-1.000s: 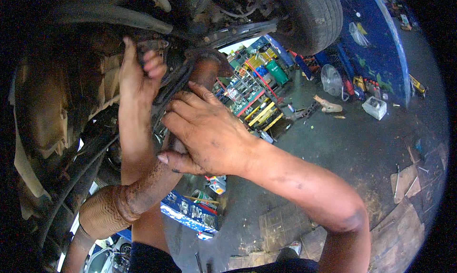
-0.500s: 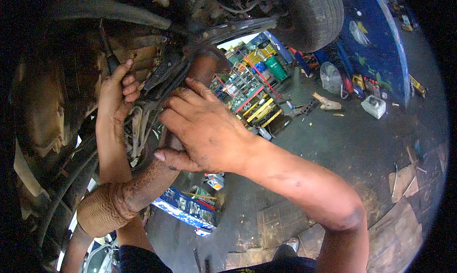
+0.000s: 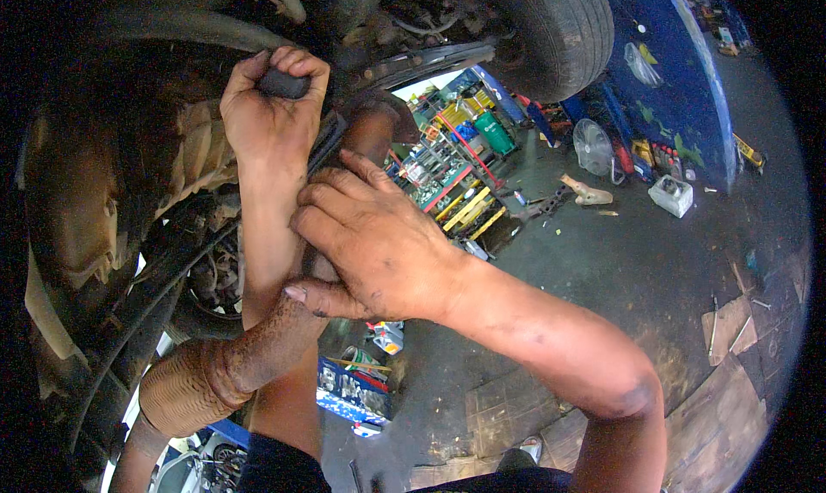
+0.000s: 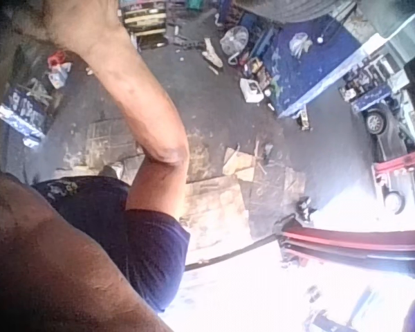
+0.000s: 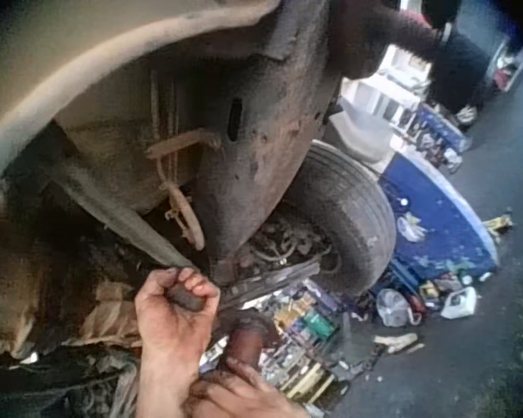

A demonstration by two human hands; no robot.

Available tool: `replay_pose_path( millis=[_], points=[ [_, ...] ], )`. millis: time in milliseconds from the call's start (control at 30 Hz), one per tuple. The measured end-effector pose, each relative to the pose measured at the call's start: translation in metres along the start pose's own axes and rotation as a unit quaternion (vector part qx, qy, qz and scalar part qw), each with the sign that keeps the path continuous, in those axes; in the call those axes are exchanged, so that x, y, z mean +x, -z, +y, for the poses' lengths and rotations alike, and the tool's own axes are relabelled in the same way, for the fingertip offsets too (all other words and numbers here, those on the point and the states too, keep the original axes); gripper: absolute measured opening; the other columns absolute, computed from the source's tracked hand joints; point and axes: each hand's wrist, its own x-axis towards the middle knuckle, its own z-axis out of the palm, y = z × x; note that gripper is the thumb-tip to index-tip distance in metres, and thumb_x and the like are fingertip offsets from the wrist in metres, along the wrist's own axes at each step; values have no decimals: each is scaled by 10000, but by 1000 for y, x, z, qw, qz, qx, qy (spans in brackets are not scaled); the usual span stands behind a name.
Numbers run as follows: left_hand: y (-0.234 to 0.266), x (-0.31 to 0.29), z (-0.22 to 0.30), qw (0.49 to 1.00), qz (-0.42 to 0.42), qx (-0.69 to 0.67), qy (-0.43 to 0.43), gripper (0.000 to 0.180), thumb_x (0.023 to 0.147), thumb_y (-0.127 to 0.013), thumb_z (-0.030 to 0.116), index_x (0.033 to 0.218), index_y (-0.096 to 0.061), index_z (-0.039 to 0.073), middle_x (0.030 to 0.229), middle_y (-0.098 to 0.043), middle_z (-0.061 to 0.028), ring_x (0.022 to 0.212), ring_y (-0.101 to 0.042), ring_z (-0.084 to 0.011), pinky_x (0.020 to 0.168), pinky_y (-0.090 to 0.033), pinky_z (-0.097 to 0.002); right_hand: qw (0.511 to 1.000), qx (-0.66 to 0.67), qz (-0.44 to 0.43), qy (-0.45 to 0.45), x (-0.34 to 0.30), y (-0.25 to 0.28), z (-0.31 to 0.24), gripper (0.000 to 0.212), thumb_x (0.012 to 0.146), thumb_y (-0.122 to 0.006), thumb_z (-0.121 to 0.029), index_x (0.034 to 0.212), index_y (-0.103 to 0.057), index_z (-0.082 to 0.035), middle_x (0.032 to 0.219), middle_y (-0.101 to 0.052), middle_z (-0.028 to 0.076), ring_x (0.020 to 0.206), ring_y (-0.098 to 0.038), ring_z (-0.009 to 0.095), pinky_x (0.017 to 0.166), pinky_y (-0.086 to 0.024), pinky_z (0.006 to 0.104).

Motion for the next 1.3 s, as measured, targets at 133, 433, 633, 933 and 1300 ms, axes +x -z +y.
replay_pose_path(
  millis=[133, 433, 633, 933, 1300],
  points=[
    [11, -13, -2, 981, 28, 149, -123, 97, 985, -632, 93, 969, -585, 10, 881, -595, -75, 807, -564, -187, 721, -497, -352, 1000, -10, 27, 11, 1, -1, -1, 539, 854, -718, -526, 1042, -615, -32, 1036, -593, 162, 1113, -576, 383, 1128, -366, 597],
    [17, -38, 22, 869, 143, 442, -170, 106, 994, -624, 111, 1029, -535, 66, 798, -542, -24, 596, -483, -119, 473, -371, -274, 1000, -7, 21, 14, 6, -1, 0, 540, 867, -709, -531, 1042, -620, -28, 1022, -592, 162, 1093, -578, 387, 1134, -364, 585],
    [13, -57, 48, 810, 210, 524, -157, 96, 950, -655, 125, 958, -601, 46, 760, -553, -29, 544, -471, -105, 423, -322, -257, 1000, 4, -6, 4, 3, 1, 1, 613, 865, -697, -558, 1143, -625, -17, 1160, -601, 171, 1215, -553, 388, 1162, -329, 600],
    [20, -65, 76, 773, 184, 598, -104, 101, 964, -633, 112, 976, -557, 48, 749, -538, -34, 535, -473, -105, 417, -340, -259, 999, 0, -41, -15, 5, 2, 0, 619, 882, -672, -565, 1178, -603, -26, 1239, -602, 189, 1262, -539, 389, 1179, -303, 614],
    [26, -54, 48, 848, 214, 471, -111, 156, 945, -695, 129, 1004, -581, 41, 754, -550, -24, 574, -488, -123, 462, -380, -274, 1000, -11, -15, -1, 9, 9, -3, 567, 890, -686, -525, 1128, -608, -17, 1139, -598, 182, 1198, -556, 391, 1170, -319, 601]
  ],
)
